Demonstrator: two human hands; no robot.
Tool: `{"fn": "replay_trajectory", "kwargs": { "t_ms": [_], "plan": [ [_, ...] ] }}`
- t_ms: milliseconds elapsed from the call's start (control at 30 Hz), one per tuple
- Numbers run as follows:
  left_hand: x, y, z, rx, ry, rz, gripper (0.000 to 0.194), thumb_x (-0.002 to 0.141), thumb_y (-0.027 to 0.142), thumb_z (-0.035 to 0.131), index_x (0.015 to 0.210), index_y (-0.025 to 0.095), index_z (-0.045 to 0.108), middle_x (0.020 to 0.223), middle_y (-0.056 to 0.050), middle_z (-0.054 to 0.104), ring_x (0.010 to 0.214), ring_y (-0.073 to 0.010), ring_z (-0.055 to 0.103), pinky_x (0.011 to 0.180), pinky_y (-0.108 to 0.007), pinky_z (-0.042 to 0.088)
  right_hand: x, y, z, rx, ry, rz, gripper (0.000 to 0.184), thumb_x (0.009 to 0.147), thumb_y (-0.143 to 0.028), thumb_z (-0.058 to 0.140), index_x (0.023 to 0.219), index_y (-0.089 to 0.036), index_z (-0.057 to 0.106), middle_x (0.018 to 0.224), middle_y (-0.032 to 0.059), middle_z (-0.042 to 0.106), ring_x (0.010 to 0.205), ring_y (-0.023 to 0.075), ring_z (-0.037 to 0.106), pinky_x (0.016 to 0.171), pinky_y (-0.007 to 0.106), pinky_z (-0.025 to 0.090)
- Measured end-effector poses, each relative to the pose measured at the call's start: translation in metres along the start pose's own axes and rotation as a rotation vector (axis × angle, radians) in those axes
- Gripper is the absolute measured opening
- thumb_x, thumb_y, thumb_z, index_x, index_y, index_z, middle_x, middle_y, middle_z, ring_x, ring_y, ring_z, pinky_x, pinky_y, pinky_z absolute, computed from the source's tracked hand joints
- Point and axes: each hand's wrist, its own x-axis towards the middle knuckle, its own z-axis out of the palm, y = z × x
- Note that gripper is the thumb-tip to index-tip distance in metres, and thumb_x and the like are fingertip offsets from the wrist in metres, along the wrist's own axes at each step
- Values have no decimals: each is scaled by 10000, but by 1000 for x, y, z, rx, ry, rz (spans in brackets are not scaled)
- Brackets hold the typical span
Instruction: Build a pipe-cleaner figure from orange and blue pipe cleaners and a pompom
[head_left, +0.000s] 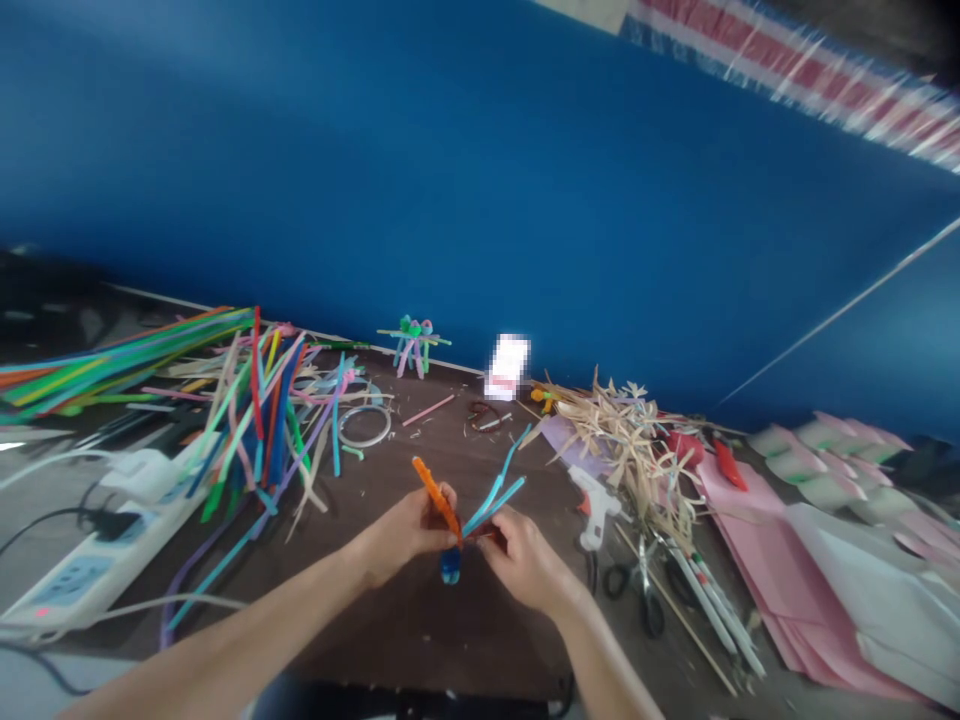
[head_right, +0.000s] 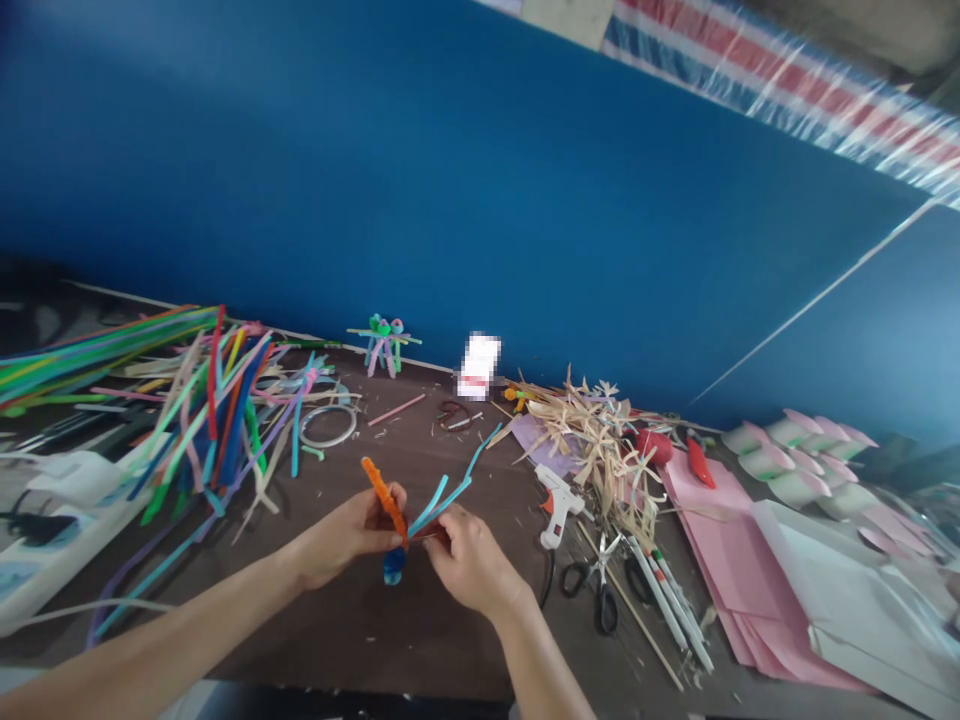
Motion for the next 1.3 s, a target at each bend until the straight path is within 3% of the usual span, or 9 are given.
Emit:
{"fn": "replay_trajectory", "kwargs": {
  "t_ms": [233,567,733,933,1100,1200,1300],
  "plan": [
    [-4,0,-1,-46,-98,-93,344,551,103,679,742,172,401,652,34,552,620,-112,521,609,-242,393,1,-7,-14,75,-182,-21,236,794,-123,475,935,-234,629,855,10,645,826,161,578,741,242,411],
    [-3,3,10,240,32,-56,275,543,90,577,702,182,373,587,75,508,569,-99,482,565,-217,363,11,-5,-19,338,-287,22,232,800,-304,515,978,-222,639,912,-1,656,885,174,570,818,276,413],
    [-2,0,8,359,-1,-75,254,529,90,563,702,177,399,577,75,482,553,-97,465,546,-209,356,11,0,-18,387,-362,251,243,737,-373,572,826,-172,678,639,-12,623,541,113,531,518,206,425],
    [-2,-6,9,548,190,46,209,548,89,535,693,176,411,583,64,466,557,-102,457,535,-203,355,8,-4,-4,53,-135,293,224,723,-353,582,651,-160,671,545,-17,594,515,106,512,476,191,318],
    [-4,-8,11,761,234,120,121,596,116,521,681,172,457,558,60,458,535,-100,437,526,-204,331,4,-18,5,-297,51,304,226,742,-350,569,602,-193,652,540,-6,602,511,116,522,479,212,269],
    [-1,-9,9,695,249,136,136,573,107,541,661,169,457,559,59,454,539,-100,424,523,-205,324,-1,-22,10,-330,82,221,211,773,-318,541,627,-211,650,601,-3,621,559,119,544,517,210,296],
    [3,-10,4,441,274,102,198,550,138,595,675,168,445,582,59,460,562,-104,439,544,-212,341,-5,-19,16,-221,112,196,120,772,-283,547,755,-244,659,666,-14,624,616,117,557,568,196,339]
  ]
}}
